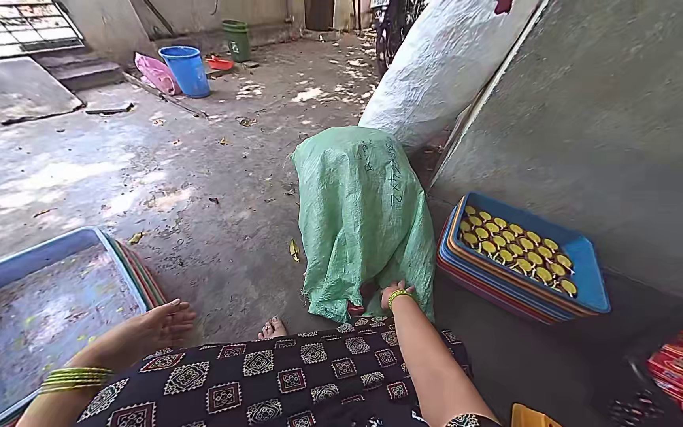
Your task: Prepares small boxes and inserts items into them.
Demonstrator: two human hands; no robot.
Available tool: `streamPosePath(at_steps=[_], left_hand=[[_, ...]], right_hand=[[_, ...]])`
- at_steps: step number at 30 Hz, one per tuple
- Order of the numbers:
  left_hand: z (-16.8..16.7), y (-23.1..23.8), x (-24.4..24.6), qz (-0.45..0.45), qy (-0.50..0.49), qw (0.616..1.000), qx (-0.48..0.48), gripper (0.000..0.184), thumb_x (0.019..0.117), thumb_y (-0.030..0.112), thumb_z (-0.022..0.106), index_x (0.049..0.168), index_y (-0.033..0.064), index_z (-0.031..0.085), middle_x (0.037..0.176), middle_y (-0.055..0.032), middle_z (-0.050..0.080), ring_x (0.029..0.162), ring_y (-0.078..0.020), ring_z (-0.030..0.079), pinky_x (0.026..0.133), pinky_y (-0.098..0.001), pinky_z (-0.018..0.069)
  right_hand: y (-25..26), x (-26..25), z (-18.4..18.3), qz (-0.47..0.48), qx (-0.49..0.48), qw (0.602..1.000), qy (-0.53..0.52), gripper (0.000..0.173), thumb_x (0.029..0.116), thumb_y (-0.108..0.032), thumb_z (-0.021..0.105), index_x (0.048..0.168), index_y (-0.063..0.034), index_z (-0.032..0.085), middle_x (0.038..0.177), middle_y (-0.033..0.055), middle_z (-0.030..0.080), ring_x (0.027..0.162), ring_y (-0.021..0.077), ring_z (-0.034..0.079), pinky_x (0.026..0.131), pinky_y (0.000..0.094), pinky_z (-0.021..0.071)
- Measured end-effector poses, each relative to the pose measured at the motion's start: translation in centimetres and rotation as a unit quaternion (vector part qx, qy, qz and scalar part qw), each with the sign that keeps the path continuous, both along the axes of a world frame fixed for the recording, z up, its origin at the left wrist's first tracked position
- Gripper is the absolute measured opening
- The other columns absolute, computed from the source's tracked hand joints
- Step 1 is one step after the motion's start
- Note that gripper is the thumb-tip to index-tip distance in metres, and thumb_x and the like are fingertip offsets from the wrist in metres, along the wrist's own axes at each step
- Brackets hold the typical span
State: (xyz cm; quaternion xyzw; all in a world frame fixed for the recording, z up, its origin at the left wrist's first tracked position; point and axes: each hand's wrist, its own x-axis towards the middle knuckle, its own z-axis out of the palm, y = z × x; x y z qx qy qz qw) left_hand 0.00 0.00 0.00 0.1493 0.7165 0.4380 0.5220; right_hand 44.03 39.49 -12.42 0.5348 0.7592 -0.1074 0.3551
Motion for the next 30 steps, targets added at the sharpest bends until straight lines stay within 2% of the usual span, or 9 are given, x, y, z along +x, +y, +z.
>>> streamPosePath(at_steps=[6,9,11,15,19,22,24,26,30], left_hand=[[11.3,5.9,4.8,-0.129,0.158,0.978,-0.040,0.055,0.1064,0.045,0.048,0.150,0.0123,0.043,0.140,-0.0151,0.058,0.120,-0.0286,0.063,0.097,-0.0471,0.0534],[15.0,10.4,9.7,-0.226,0.205,0.952,-0.034,0.055,0.1061,0.043,0.052,0.151,0.0118,0.042,0.144,-0.0154,0.056,0.125,-0.0293,0.061,0.100,-0.0480,0.0515],[15.7,13.7,13.1,-0.304,0.235,0.923,-0.020,0.057,0.1058,0.039,0.054,0.152,0.0084,0.040,0.144,-0.0174,0.055,0.126,-0.0299,0.060,0.102,-0.0487,0.0499],[11.9,21.0,18.6,-0.434,0.282,0.856,-0.009,0.066,0.1034,0.046,0.057,0.150,0.0020,0.043,0.138,-0.0237,0.058,0.120,-0.0349,0.061,0.102,-0.0533,0.0481],[5.1,26.8,25.4,-0.411,0.341,0.843,-0.062,0.096,0.0878,0.058,0.072,0.151,-0.0050,0.038,0.142,-0.0313,0.053,0.131,-0.0449,0.054,0.108,-0.0639,0.0418],[0.0,28.4,30.7,-0.308,0.379,0.867,-0.097,0.149,0.0613,0.072,0.084,0.160,-0.0058,0.004,0.158,-0.0354,0.028,0.137,-0.0468,0.047,0.110,-0.0596,0.0430],[-3.0,28.9,32.8,-0.260,0.396,0.874,-0.107,0.165,0.0512,0.072,0.089,0.160,-0.0016,-0.011,0.164,-0.0351,0.007,0.142,-0.0491,0.039,0.109,-0.0598,0.0435],[-4.7,29.2,33.7,-0.227,0.403,0.879,-0.113,0.165,0.0522,0.068,0.090,0.161,0.0014,-0.015,0.166,-0.0322,-0.006,0.146,-0.0519,0.031,0.105,-0.0673,0.0430],[-4.9,29.8,32.5,-0.166,0.427,0.885,-0.085,0.121,0.0814,0.051,0.076,0.163,0.0000,0.003,0.167,-0.0298,0.007,0.146,-0.0492,0.034,0.107,-0.0653,0.0415]], right_hand=[[0.4,0.0,0.2,-0.095,0.056,0.993,0.042,0.067,0.0911,-0.033,0.070,0.145,0.0017,0.053,0.167,0.0222,0.026,0.154,0.0527,0.012,0.111,0.0845,0.0138],[0.5,0.7,2.2,-0.143,0.102,0.973,0.149,0.063,0.0874,-0.023,0.074,0.143,-0.0008,0.056,0.155,0.0217,0.046,0.147,0.0467,0.034,0.111,0.0799,0.0242],[0.6,1.0,4.8,-0.153,0.158,0.942,0.254,0.053,0.0898,-0.015,0.066,0.141,-0.0034,0.058,0.146,0.0204,0.056,0.137,0.0387,0.051,0.110,0.0684,0.0370],[-0.1,2.5,9.2,-0.132,0.318,0.810,0.474,0.040,0.1006,-0.004,0.049,0.138,-0.0040,0.063,0.141,0.0189,0.061,0.129,0.0318,0.061,0.109,0.0454,0.0487],[-3.3,4.9,10.7,-0.030,0.467,0.644,0.605,0.035,0.1004,-0.001,0.047,0.128,0.0075,0.066,0.131,0.0278,0.065,0.125,0.0396,0.063,0.108,0.0461,0.0504],[-5.9,6.4,11.2,0.004,0.528,0.571,0.628,0.034,0.0989,0.000,0.048,0.124,0.0116,0.067,0.126,0.0313,0.066,0.121,0.0437,0.065,0.106,0.0465,0.0524],[-7.3,7.2,11.5,0.007,0.535,0.545,0.646,0.033,0.0992,0.001,0.047,0.124,0.0136,0.066,0.126,0.0323,0.066,0.122,0.0440,0.064,0.107,0.0451,0.0518],[-8.1,7.7,11.6,0.008,0.545,0.518,0.659,0.033,0.0995,0.002,0.047,0.123,0.0152,0.065,0.124,0.0329,0.066,0.121,0.0421,0.065,0.107,0.0421,0.0515],[-9.2,8.1,12.3,0.007,0.559,0.480,0.676,0.031,0.0996,0.001,0.049,0.121,0.0174,0.064,0.121,0.0339,0.066,0.121,0.0396,0.064,0.107,0.0393,0.0501]])
